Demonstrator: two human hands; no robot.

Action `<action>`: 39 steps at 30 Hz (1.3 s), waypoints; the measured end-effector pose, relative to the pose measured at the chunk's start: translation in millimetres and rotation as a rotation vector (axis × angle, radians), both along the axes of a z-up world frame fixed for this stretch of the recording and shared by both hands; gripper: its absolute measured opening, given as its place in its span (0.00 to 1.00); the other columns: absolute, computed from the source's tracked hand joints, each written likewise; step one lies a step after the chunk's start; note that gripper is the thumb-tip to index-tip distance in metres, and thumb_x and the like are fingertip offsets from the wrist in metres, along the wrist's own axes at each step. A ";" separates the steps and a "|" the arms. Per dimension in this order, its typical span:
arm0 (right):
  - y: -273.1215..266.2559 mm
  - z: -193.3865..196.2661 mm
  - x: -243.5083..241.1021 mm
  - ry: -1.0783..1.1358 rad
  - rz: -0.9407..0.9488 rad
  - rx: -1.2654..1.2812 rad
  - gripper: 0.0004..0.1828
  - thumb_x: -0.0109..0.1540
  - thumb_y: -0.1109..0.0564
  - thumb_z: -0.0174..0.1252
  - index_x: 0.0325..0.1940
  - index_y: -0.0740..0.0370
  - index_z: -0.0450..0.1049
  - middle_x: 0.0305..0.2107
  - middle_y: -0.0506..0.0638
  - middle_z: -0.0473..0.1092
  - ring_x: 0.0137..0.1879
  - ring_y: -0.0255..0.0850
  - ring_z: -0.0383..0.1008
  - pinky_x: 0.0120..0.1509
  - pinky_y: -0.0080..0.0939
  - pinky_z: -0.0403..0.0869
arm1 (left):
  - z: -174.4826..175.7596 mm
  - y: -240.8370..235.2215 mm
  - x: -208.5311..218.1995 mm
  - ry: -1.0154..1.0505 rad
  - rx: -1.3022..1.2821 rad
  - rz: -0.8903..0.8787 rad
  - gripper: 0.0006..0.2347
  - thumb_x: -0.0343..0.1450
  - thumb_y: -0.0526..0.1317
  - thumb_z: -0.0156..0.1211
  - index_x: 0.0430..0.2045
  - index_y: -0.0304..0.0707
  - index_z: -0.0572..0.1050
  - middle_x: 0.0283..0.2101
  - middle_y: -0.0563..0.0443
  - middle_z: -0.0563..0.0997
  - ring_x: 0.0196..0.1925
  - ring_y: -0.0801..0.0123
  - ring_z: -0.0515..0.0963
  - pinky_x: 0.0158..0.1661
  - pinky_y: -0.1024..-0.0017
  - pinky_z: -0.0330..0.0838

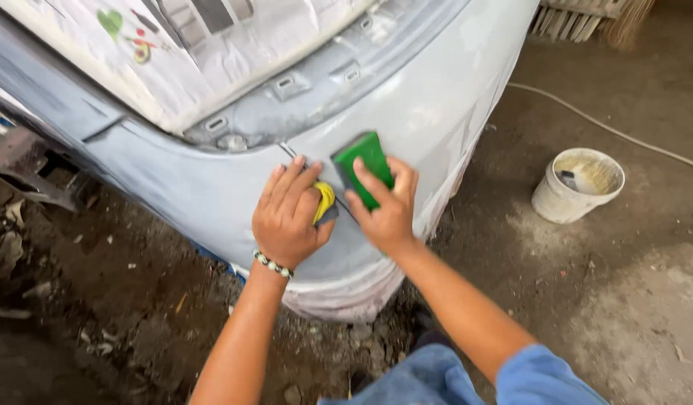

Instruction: The recorder is sanding and cleaning the surface of a car body using a sanding block, sandpaper, and water.

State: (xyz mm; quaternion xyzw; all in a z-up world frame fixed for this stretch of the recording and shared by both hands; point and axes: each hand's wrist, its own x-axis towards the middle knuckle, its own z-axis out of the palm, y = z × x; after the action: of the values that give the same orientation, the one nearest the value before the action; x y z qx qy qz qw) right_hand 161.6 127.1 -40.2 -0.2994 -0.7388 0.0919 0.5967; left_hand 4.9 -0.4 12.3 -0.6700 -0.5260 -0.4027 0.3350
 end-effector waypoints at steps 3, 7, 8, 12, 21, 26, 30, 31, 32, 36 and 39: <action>15.2 2.1 -0.2 -0.005 -0.013 -0.065 0.30 0.64 0.53 0.67 0.71 0.48 0.71 0.54 0.57 0.60 0.61 0.51 0.60 0.69 0.52 0.64 | -3.7 -12.2 4.2 -0.009 -0.052 0.011 0.07 0.65 0.37 0.65 0.30 0.37 0.73 0.55 0.46 0.81 0.64 0.52 0.77 0.65 0.52 0.67; -20.7 18.7 -4.2 -0.025 -0.014 0.025 0.29 0.66 0.53 0.66 0.71 0.45 0.70 0.56 0.56 0.61 0.63 0.52 0.60 0.73 0.54 0.62 | -0.9 -2.3 -0.2 0.002 -0.036 -0.005 0.07 0.66 0.35 0.66 0.32 0.35 0.73 0.55 0.46 0.81 0.65 0.52 0.77 0.66 0.52 0.69; -7.0 26.5 -8.7 -0.014 -0.020 0.044 0.29 0.66 0.53 0.66 0.71 0.45 0.70 0.56 0.56 0.61 0.63 0.52 0.60 0.73 0.54 0.62 | 0.5 3.7 -3.6 0.012 -0.017 -0.011 0.07 0.66 0.35 0.66 0.32 0.35 0.73 0.55 0.46 0.81 0.65 0.52 0.77 0.66 0.52 0.69; 25.3 39.1 -4.6 -0.059 -0.011 -0.010 0.29 0.66 0.51 0.65 0.71 0.47 0.70 0.53 0.59 0.60 0.61 0.53 0.60 0.70 0.54 0.62 | -5.9 -5.8 1.8 0.001 -0.021 0.001 0.07 0.65 0.36 0.66 0.29 0.36 0.73 0.54 0.46 0.82 0.64 0.52 0.77 0.65 0.52 0.69; 23.7 40.2 -3.6 -0.075 -0.007 -0.032 0.28 0.66 0.50 0.65 0.70 0.48 0.71 0.51 0.60 0.63 0.59 0.54 0.61 0.67 0.54 0.63 | -8.7 -10.7 4.4 -0.008 -0.044 0.018 0.08 0.64 0.35 0.67 0.30 0.36 0.74 0.54 0.46 0.82 0.64 0.52 0.78 0.65 0.52 0.69; 3.4 60.5 -24.4 -0.064 -0.009 0.084 0.28 0.65 0.49 0.65 0.70 0.46 0.71 0.51 0.61 0.63 0.59 0.55 0.62 0.68 0.55 0.63 | -6.4 5.4 -6.2 0.000 -0.012 -0.005 0.09 0.60 0.36 0.66 0.27 0.36 0.73 0.52 0.44 0.82 0.62 0.49 0.78 0.64 0.50 0.69; -2.7 67.9 -27.3 -0.108 0.028 0.015 0.28 0.66 0.48 0.65 0.70 0.43 0.71 0.53 0.61 0.64 0.61 0.56 0.63 0.70 0.55 0.63 | -17.3 -6.9 -0.3 -0.016 -0.004 -0.011 0.08 0.64 0.37 0.67 0.30 0.34 0.74 0.51 0.45 0.82 0.62 0.50 0.78 0.64 0.49 0.70; -5.9 69.1 -31.2 -0.111 0.016 -0.018 0.28 0.66 0.48 0.65 0.71 0.43 0.71 0.54 0.61 0.64 0.61 0.57 0.63 0.70 0.56 0.63 | -16.6 -6.0 -0.8 -0.020 0.023 -0.009 0.08 0.65 0.36 0.66 0.32 0.34 0.75 0.51 0.46 0.82 0.63 0.51 0.78 0.65 0.50 0.71; -3.9 64.5 -32.5 -0.112 0.019 -0.012 0.28 0.66 0.48 0.65 0.71 0.43 0.71 0.54 0.61 0.64 0.61 0.57 0.63 0.70 0.56 0.63 | -17.3 -5.2 -1.3 -0.020 0.029 -0.005 0.08 0.65 0.36 0.66 0.32 0.34 0.75 0.51 0.46 0.82 0.63 0.51 0.78 0.65 0.50 0.71; 20.9 53.2 -21.7 -0.172 0.048 0.051 0.29 0.65 0.46 0.65 0.71 0.42 0.71 0.55 0.62 0.64 0.63 0.58 0.62 0.71 0.57 0.63 | -17.1 -9.2 -2.9 -0.045 0.037 -0.061 0.10 0.65 0.38 0.67 0.30 0.32 0.73 0.50 0.42 0.80 0.62 0.47 0.78 0.64 0.49 0.70; 24.1 55.8 -15.3 -0.124 0.012 -0.026 0.28 0.66 0.45 0.63 0.71 0.42 0.71 0.55 0.61 0.64 0.63 0.56 0.62 0.72 0.55 0.63 | -11.4 -6.5 0.2 -0.031 0.046 -0.016 0.09 0.65 0.37 0.66 0.29 0.33 0.73 0.53 0.42 0.81 0.62 0.49 0.78 0.65 0.51 0.70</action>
State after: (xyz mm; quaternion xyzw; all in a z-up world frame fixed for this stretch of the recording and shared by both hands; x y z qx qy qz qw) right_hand 146.3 151.2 15.5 -0.3078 -0.7749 0.0864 0.5452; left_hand 5.1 -6.8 0.9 -0.6601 -0.5164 -0.4274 0.3389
